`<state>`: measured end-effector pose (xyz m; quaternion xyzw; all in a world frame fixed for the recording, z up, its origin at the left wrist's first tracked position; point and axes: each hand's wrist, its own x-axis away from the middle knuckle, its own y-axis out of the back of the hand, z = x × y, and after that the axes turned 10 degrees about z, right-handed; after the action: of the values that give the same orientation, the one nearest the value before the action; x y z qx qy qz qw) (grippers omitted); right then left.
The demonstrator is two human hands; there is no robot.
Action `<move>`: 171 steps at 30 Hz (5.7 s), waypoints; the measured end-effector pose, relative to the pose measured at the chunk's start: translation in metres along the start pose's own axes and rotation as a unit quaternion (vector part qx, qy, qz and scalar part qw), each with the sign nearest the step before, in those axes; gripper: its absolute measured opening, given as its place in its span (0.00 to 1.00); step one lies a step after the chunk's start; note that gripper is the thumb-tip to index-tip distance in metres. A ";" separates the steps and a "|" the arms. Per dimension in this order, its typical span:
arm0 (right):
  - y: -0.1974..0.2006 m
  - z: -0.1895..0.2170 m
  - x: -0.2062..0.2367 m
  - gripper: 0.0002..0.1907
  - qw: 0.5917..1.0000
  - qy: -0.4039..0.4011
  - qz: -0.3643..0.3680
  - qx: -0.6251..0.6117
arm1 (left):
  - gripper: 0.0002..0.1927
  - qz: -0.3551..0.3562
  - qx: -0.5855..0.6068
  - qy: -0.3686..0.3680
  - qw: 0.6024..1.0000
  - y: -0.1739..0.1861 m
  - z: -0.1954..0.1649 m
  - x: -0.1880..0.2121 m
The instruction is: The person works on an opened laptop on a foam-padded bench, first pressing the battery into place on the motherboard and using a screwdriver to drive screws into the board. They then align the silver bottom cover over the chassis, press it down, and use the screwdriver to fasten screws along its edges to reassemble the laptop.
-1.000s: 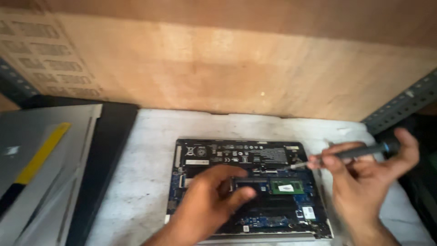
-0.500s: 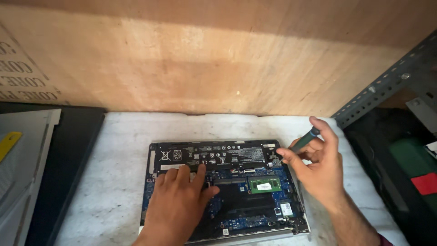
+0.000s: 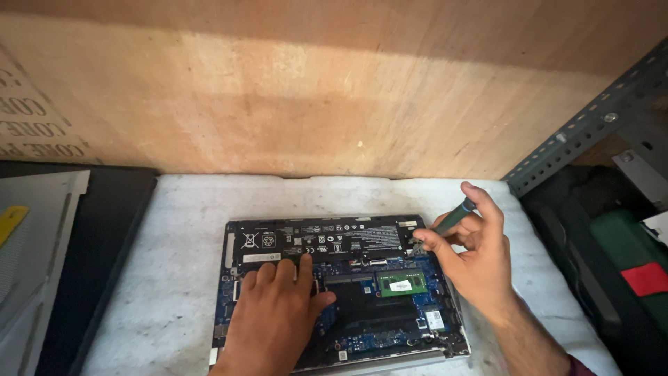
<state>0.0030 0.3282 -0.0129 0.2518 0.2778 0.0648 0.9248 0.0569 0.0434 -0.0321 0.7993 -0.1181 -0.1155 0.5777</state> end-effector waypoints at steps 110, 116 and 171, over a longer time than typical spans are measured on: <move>0.019 -0.024 0.001 0.09 0.988 -0.149 0.022 0.043 | 0.13 -0.359 0.851 0.048 0.381 -0.002 0.110 -0.040; 0.012 -0.032 0.007 0.10 0.988 -0.152 0.000 -0.012 | 0.25 -0.356 0.847 0.051 0.392 -0.008 0.124 -0.044; -0.010 0.053 0.018 0.41 0.992 -0.009 0.000 -0.126 | 0.07 -0.121 0.237 0.117 0.957 0.042 0.081 -0.003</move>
<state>0.0467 0.3011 0.0113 0.1336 0.2587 0.0970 0.9518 0.0261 -0.0411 -0.0169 0.9296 0.0238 -0.0591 0.3630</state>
